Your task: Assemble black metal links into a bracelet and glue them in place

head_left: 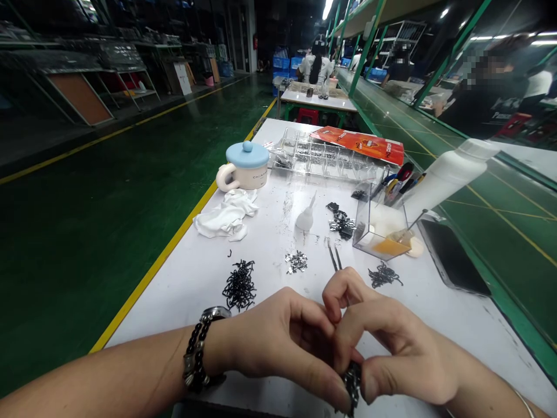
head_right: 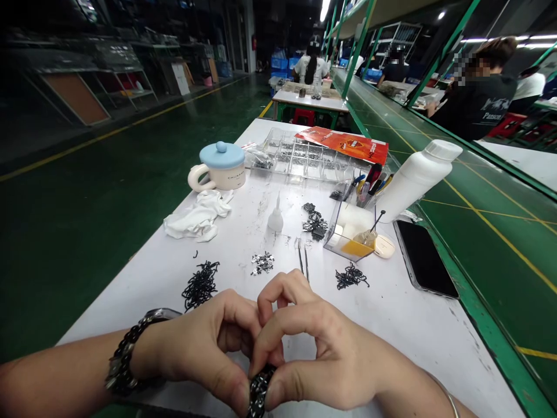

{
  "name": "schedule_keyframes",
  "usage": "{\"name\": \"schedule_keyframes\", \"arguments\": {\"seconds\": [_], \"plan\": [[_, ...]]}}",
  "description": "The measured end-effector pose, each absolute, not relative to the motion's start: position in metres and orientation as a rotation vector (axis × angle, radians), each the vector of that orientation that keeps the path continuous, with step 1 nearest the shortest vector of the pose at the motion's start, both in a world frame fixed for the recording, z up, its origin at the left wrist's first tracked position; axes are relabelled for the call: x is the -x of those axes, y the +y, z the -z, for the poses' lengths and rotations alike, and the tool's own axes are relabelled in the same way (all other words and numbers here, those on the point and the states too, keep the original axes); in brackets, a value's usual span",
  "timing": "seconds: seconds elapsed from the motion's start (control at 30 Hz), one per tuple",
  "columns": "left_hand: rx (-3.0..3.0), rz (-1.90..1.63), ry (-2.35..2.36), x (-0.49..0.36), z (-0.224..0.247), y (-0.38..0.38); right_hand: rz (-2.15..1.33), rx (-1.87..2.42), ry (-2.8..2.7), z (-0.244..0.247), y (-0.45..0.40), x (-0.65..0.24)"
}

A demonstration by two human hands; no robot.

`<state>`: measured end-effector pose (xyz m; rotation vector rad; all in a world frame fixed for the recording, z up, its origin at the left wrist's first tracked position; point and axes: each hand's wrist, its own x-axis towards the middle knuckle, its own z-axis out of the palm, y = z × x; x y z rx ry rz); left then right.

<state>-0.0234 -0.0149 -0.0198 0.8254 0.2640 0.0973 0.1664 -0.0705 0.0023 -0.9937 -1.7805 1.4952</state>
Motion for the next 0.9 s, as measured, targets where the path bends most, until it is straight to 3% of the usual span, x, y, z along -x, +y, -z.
{"name": "schedule_keyframes", "arguments": {"seconds": [0.9], "plan": [[-0.519,-0.21,0.224,0.019,0.024,-0.028,-1.545,0.874,-1.527,0.01,-0.063,-0.164]]}}
